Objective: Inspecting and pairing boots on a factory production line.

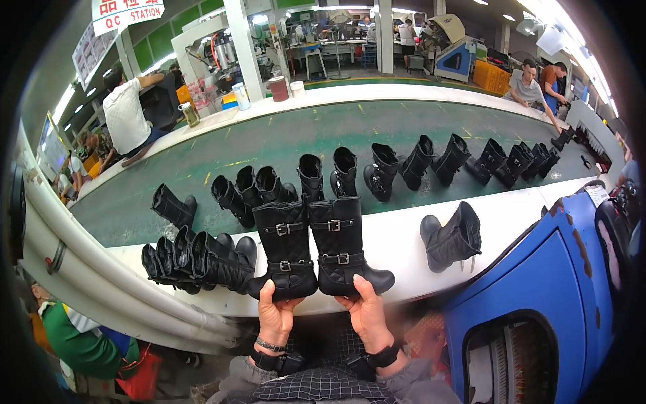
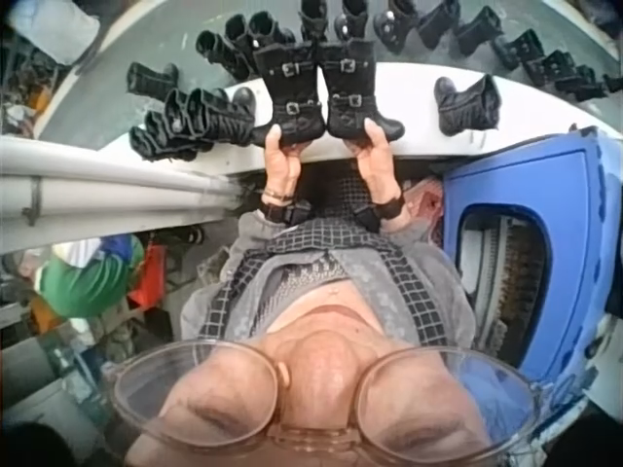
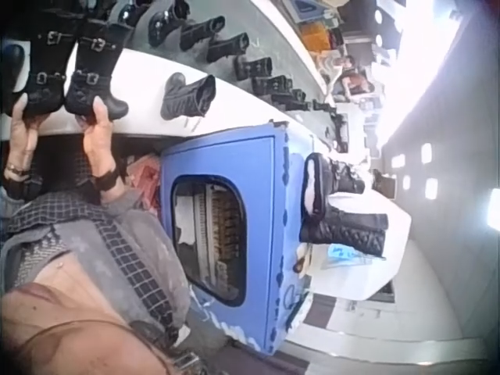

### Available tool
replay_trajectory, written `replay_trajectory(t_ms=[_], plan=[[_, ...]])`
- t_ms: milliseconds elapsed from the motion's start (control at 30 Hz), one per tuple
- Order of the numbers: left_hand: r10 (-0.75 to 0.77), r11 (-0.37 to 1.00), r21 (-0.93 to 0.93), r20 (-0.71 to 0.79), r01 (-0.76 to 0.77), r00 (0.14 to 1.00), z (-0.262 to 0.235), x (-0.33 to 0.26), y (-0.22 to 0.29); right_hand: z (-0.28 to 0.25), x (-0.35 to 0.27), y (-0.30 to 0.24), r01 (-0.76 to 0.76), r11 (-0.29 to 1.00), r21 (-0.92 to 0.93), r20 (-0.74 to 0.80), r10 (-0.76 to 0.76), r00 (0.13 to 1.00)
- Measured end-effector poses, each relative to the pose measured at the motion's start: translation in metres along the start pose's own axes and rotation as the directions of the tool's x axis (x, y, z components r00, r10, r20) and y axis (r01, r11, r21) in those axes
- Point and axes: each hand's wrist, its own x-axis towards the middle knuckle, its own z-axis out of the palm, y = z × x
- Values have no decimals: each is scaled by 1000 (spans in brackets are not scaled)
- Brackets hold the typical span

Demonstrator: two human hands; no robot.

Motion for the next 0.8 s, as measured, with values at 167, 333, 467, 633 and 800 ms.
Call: replay_trajectory(t_ms=[167,333,467,633,800], plan=[[-178,972,-148,43,182,983,-10,24,14,-14,22,-29,-214,967,136,239,177,955],[-278,917,-208,275,339,920,-22,51,32,-27,43,-65,173,140,-975,76,-523,849],[-270,921,-185,331,343,904,-19,47,25,-22,7,-75,481,16,-877,388,-566,728],[-245,929,-196,314,315,917,-23,51,19,0,-44,-48,568,-121,-814,577,-282,767],[-316,919,-210,115,334,942,-34,58,14,1,-18,-18,435,-348,-831,540,-313,781]])
